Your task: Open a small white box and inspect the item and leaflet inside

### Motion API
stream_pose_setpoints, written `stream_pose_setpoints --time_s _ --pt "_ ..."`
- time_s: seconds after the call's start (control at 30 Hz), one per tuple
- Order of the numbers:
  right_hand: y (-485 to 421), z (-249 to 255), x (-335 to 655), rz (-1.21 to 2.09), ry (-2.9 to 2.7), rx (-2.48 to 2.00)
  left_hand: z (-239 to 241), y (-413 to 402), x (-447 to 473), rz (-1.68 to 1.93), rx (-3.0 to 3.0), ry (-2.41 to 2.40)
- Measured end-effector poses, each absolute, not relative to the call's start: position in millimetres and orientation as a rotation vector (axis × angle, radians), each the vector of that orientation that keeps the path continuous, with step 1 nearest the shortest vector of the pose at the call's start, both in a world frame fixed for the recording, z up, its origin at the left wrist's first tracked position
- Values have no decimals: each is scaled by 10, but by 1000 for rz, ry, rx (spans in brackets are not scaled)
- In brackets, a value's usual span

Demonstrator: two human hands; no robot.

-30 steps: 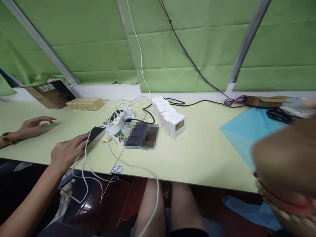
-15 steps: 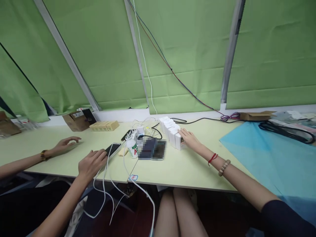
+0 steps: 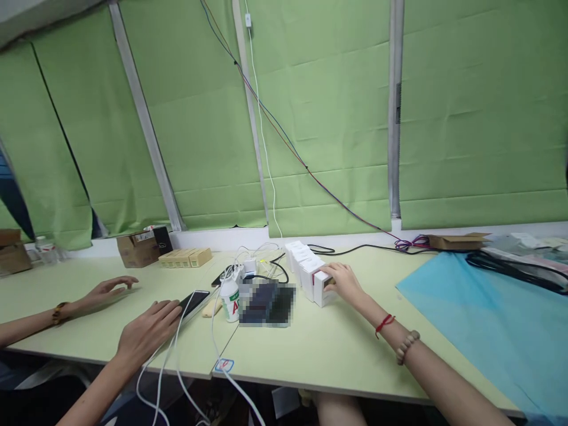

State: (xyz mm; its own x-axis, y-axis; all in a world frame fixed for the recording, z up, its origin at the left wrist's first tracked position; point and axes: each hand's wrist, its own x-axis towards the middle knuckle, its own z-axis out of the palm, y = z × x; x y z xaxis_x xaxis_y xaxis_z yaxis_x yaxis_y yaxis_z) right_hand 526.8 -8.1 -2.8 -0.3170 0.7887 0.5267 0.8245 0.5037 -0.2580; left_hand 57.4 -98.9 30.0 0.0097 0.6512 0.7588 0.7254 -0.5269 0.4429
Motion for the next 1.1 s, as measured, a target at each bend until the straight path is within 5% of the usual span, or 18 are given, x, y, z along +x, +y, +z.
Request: stream_pose_setpoints --time_s 0.2,0.33,0.57,0.73,1.1 --pt "106 -260 5341 -45 -2054 -1133 -394 -1502 3296 -1763 -2237 -1574" --pt "224 -423 5352 -121 -2010 -956 -708 -954 4290 -1667 -2272 -1628" --pt "275 -449 5437 -353 -1850 -737 -794 153 4193 -1747 -2172 -1608" --pt "249 -311 5524 -437 -1867 -714 -819 278 4179 -2078 -2416 -1554" --pt "199 -157 5547 -381 -2022 -882 -775 263 4107 -2146 -2674 -1592"
